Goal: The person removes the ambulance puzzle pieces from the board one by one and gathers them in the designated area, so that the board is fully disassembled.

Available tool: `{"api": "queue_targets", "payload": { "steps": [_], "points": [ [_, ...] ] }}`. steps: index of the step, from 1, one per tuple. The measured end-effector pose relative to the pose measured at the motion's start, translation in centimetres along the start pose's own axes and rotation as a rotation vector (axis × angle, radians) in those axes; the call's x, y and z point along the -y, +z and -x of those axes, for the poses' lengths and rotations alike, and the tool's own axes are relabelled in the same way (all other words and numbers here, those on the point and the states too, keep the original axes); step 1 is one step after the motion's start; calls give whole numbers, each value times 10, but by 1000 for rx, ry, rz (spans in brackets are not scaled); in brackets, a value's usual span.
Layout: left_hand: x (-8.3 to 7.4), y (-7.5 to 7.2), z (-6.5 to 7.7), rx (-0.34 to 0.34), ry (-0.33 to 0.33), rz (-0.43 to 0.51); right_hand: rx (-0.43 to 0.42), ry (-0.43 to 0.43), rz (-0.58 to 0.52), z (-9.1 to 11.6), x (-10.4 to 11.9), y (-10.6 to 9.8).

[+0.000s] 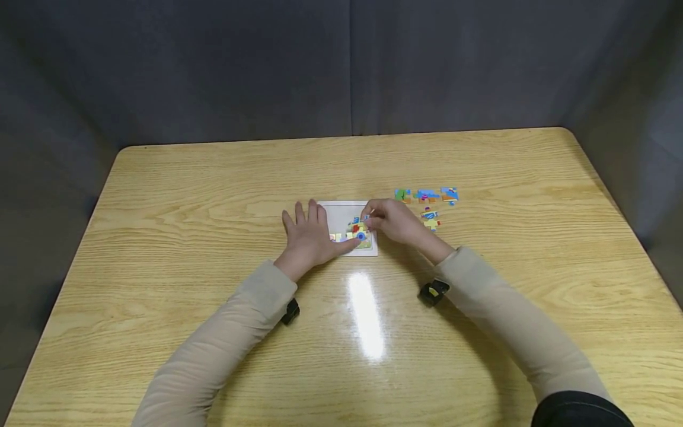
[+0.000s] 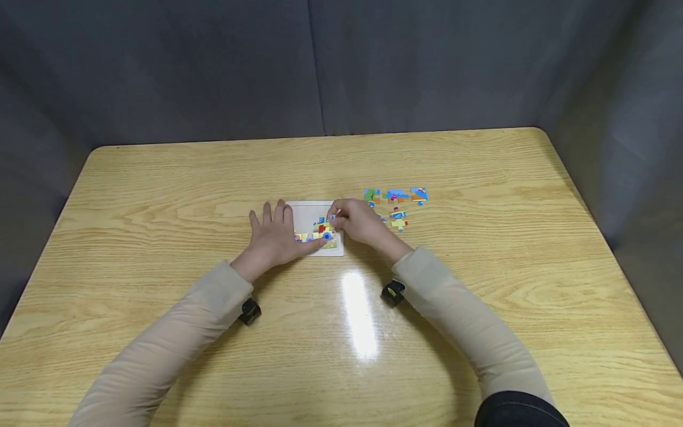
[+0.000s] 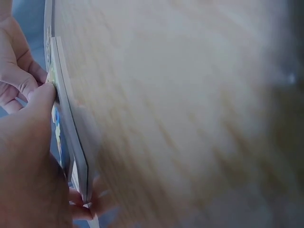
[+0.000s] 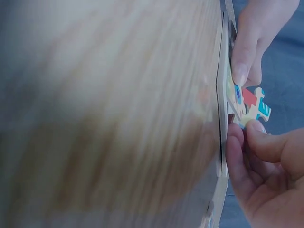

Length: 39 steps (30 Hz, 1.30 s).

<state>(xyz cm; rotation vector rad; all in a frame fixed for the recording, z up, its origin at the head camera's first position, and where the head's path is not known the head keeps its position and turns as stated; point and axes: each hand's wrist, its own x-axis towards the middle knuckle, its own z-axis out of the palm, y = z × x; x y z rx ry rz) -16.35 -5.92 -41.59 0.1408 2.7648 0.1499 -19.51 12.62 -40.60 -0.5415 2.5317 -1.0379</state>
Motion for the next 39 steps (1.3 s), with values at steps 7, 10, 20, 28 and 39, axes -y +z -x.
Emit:
{"api": "queue_targets", "payload": {
  "steps": [7, 10, 20, 28, 39],
  "points": [
    [0, 0, 1, 13, -2, 4, -14, 11, 30, -2, 0, 4],
    [0, 0, 2, 14, -3, 5, -13, 20, 27, -2, -1, 5],
    [-1, 0, 1, 5, -1, -6, 116, 81, -99, -6, -5, -4],
    [-1, -2, 1, 5, -3, -6, 117, 129, -74, -11, -1, -4],
    [-1, 0, 1, 16, -4, 4, 145, 48, -62, -14, -4, -8]
  ]
}}
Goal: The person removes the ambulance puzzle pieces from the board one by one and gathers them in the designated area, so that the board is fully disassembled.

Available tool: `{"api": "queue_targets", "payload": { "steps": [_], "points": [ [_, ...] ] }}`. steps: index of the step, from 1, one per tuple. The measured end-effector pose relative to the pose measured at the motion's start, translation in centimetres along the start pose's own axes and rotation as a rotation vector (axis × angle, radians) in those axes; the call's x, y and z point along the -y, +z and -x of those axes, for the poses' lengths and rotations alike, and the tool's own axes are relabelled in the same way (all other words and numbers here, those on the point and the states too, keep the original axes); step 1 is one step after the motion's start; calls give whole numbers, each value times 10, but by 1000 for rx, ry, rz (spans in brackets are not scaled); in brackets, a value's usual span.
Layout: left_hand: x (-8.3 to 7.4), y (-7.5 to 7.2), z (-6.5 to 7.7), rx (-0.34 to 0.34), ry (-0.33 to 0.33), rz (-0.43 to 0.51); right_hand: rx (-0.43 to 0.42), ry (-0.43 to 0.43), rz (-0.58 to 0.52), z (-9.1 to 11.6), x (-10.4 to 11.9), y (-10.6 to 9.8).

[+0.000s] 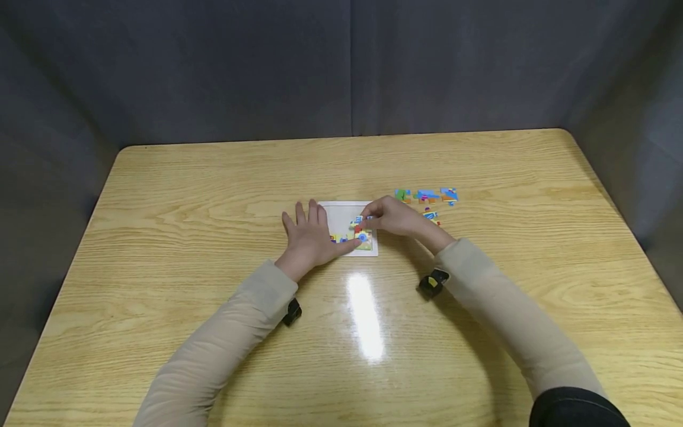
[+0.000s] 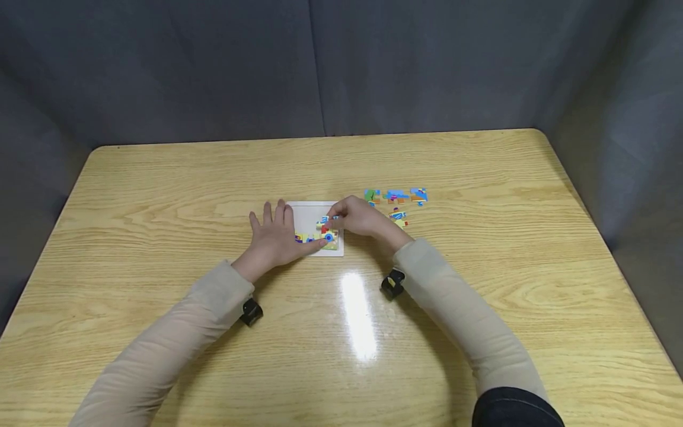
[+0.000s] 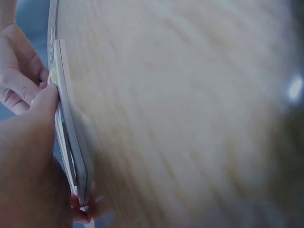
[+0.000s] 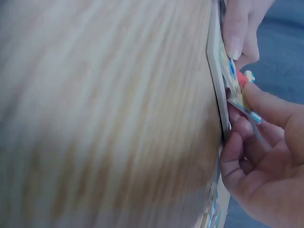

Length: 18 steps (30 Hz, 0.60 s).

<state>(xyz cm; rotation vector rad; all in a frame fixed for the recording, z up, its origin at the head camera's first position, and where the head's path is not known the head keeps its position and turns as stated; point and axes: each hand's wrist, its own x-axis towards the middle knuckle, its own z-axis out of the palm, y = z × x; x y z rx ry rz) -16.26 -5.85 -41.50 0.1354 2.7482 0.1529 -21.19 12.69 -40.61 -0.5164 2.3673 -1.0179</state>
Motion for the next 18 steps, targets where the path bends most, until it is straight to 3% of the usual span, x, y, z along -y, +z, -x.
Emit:
{"api": "queue_targets", "payload": {
  "steps": [4, 11, 18],
  "points": [
    [0, 0, 0, 3, -4, -2, -13, -24, 23, 0, 1, 2],
    [0, 0, 0, 4, -7, -9, -33, 37, 89, -2, 5, 6],
    [0, 0, 0, 9, -7, -2, -51, 74, 42, -4, 2, 6]
  ]
}}
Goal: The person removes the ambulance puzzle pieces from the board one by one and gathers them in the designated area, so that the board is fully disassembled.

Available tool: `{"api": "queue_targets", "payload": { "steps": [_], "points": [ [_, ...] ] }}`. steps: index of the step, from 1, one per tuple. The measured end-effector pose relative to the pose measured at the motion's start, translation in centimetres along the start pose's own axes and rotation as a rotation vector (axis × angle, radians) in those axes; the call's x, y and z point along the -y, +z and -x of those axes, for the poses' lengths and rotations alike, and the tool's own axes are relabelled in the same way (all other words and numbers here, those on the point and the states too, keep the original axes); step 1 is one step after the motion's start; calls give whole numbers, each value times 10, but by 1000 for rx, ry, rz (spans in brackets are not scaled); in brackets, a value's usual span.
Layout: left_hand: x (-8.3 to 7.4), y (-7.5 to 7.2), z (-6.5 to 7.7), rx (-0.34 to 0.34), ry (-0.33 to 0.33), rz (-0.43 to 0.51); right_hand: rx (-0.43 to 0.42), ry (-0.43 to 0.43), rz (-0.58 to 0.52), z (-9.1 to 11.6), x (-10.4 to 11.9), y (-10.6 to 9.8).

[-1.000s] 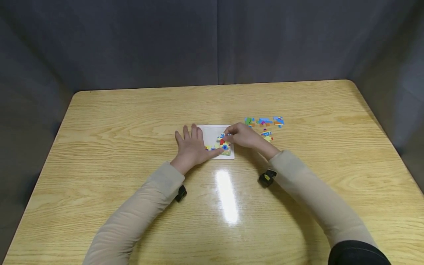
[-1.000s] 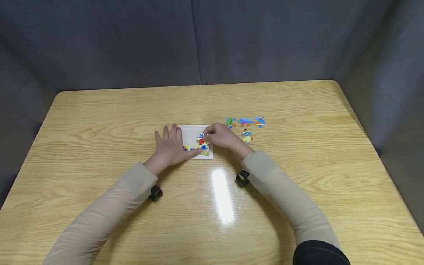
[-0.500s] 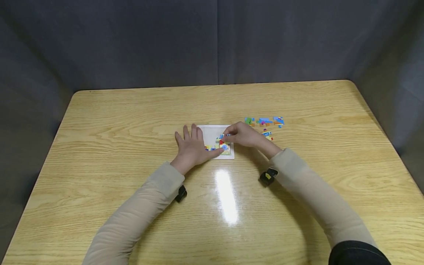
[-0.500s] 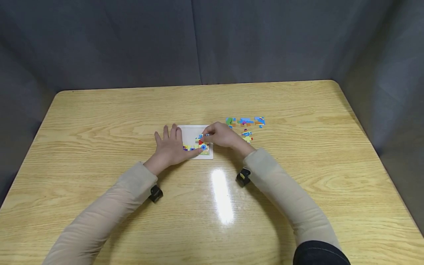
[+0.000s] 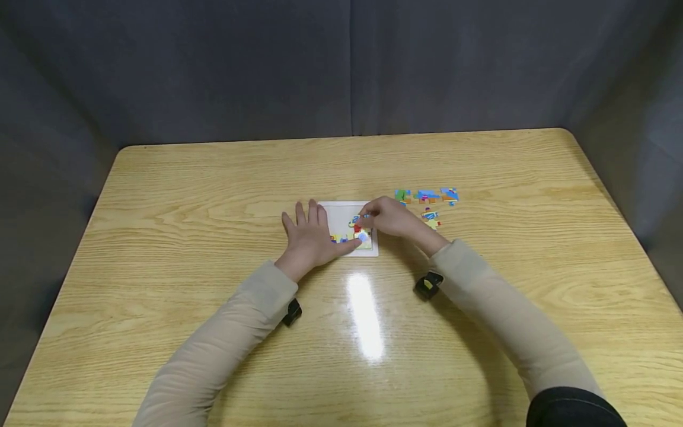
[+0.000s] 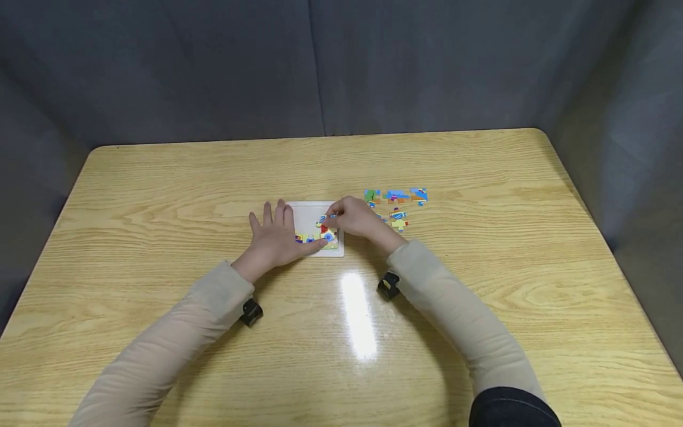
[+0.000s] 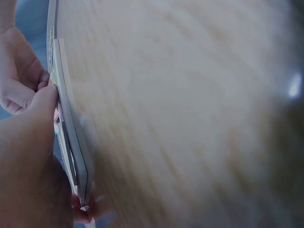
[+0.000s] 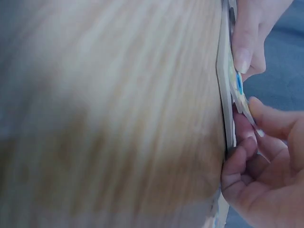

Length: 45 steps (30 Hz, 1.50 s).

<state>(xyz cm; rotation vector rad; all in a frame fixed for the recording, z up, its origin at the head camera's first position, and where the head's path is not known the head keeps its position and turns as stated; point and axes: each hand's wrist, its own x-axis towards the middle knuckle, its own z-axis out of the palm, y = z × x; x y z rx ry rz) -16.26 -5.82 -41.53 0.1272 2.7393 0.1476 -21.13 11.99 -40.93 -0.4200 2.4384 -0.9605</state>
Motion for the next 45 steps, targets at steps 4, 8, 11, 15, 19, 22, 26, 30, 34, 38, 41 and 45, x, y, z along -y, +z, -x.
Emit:
{"api": "queue_targets", "payload": {
  "steps": [4, 8, 11, 15, 19, 22, 26, 30, 34, 38, 41, 45],
  "points": [
    [-1, 0, 1, 3, 6, 1, -33, 51, -107, -1, -3, -4],
    [-3, 1, 2, 7, 14, 7, -46, 100, -223, -2, -10, -11],
    [-3, 1, 2, 14, 9, 11, -10, 87, -226, 1, -11, -16],
    [-2, 1, 0, 25, -4, 20, 9, 59, -203, 9, -8, -23],
    [-1, 0, 0, 33, -14, 41, -38, 30, -209, 20, -7, -34],
    [0, 0, 1, 29, -20, 40, -94, 21, -269, 31, -10, -47],
    [0, 0, 1, 12, -21, 15, -180, 42, -355, 46, -23, -68],
    [0, -1, 1, -7, -22, -7, -255, 78, -394, 60, -42, -84],
    [0, -2, 2, -28, -23, -21, -288, 116, -384, 73, -61, -97],
    [0, -3, 3, -43, -21, -29, -258, 154, -357, 83, -79, -104],
    [-1, -3, 3, -51, -20, -27, -232, 200, -356, 87, -89, -105],
    [-1, -2, 2, -48, -19, -26, -226, 247, -352, 91, -101, -104]
  ]
}}
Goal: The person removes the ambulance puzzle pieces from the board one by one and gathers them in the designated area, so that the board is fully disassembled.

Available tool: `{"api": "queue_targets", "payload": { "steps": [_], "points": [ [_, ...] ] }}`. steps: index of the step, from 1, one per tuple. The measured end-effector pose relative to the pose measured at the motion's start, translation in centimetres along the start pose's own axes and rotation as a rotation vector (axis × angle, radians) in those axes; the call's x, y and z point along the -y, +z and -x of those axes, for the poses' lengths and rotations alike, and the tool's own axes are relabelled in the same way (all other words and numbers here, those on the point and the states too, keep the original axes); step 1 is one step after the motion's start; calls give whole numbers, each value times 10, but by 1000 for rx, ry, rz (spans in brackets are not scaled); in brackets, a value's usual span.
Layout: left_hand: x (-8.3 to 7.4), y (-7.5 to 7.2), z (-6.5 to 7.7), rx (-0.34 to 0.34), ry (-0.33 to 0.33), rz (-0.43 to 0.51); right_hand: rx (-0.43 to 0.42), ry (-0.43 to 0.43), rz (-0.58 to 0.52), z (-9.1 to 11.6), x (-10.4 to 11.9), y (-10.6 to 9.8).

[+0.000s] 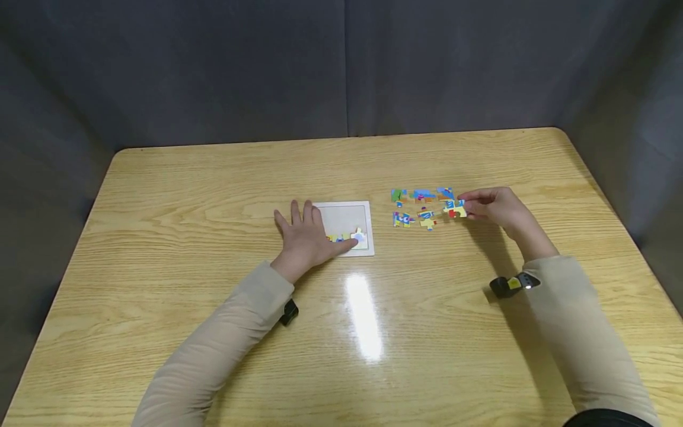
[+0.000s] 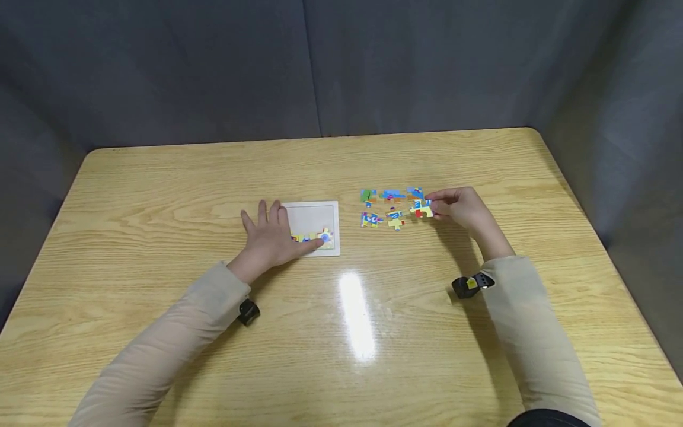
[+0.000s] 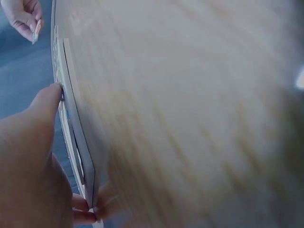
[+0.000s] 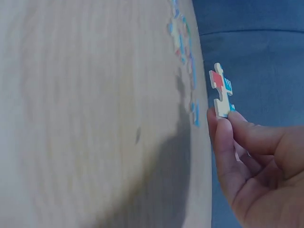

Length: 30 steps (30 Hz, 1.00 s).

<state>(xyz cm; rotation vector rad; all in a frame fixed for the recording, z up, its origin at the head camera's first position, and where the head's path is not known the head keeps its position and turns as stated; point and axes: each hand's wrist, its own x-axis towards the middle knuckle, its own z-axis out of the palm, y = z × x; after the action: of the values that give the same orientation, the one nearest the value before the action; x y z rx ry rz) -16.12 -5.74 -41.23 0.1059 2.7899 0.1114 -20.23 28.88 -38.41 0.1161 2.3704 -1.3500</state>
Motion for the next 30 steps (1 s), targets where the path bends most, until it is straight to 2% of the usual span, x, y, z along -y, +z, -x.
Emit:
{"api": "queue_targets", "payload": {
  "steps": [9, 30],
  "points": [
    [0, 0, 0, 14, 1, -11, 43, 70, 2, -7, -13, -1],
    [0, 0, 0, 18, 2, -17, 16, 52, 89, -11, -9, 6]
  ]
}}
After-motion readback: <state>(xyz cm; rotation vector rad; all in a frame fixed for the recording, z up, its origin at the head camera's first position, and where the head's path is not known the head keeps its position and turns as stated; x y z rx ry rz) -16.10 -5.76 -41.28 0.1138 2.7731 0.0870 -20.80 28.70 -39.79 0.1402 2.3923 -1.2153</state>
